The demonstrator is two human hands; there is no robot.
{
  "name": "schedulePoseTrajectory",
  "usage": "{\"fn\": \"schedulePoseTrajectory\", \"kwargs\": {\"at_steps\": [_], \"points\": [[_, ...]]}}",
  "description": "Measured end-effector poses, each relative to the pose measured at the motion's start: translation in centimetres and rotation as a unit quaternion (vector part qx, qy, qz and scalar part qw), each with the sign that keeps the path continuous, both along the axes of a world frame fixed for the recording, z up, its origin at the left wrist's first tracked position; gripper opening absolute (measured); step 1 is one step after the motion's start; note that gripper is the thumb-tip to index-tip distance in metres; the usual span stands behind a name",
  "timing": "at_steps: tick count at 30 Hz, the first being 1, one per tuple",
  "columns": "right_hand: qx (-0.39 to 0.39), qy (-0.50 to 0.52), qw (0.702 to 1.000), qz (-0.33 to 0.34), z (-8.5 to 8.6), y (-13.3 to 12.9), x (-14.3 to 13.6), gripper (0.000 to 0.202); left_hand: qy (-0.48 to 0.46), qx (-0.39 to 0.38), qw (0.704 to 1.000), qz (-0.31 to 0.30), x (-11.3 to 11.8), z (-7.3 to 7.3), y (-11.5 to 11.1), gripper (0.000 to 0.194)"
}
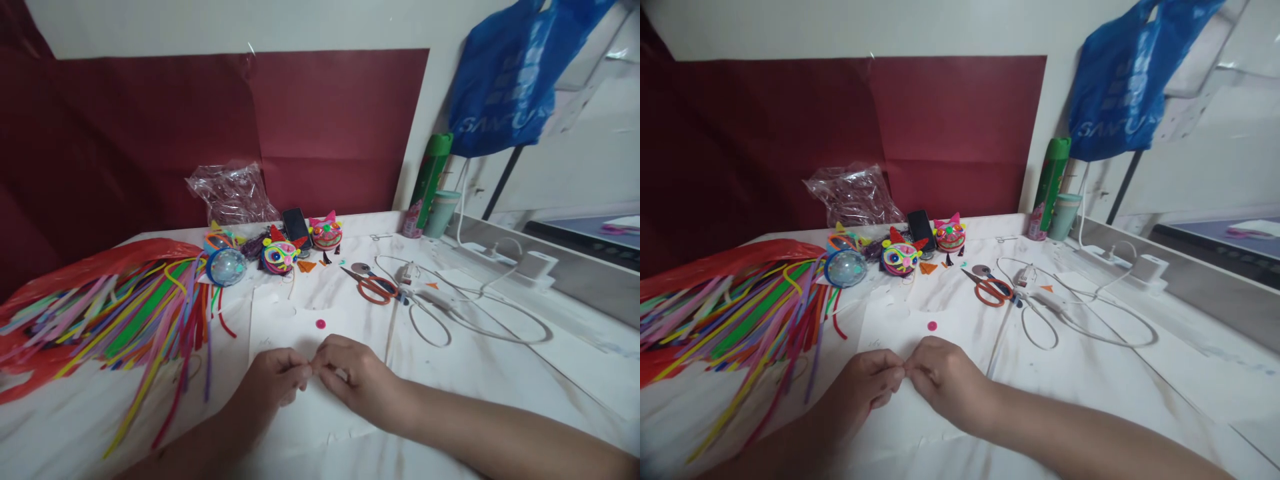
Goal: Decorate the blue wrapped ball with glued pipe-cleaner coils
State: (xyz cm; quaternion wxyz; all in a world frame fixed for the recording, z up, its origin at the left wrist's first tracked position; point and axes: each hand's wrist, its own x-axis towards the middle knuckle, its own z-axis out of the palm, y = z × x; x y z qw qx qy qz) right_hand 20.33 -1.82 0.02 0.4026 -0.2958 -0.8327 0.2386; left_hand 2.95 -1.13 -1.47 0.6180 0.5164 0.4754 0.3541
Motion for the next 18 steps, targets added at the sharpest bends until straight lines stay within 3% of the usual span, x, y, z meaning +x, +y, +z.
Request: {"fn": "schedulePoseTrajectory", "kwargs": {"at_steps": [5,8,11,14,18], "points": [[-0.126,0.061,0.99,-0.032,0.0,0.5,-1.1,0.011,-0.087,0.007,0.996,0.029,-0.4,0.5,-0.5,0.018],[-0.149,0.078,0.985,-0.039,0.2,1.1,-1.9,0.012,-0.122,0.0,0.992,0.041,-0.6,0.9,-0.4,0.019],[-0.101,0.045,0.993,-0.036,0.8,1.5,-2.0,0.015,-0.128,-0.004,0.991,0.038,-0.7,1.1,-0.2,0.021],[-0.005,-0.004,1.0,-0.001,1.1,1.6,-1.7,0.018,-0.117,-0.011,0.992,0.034,-0.9,0.9,0.1,0.021],[0.066,-0.069,0.995,0.024,0.6,1.6,-1.1,0.021,-0.094,-0.025,0.995,0.022,-0.9,0.2,0.3,0.01]]}}
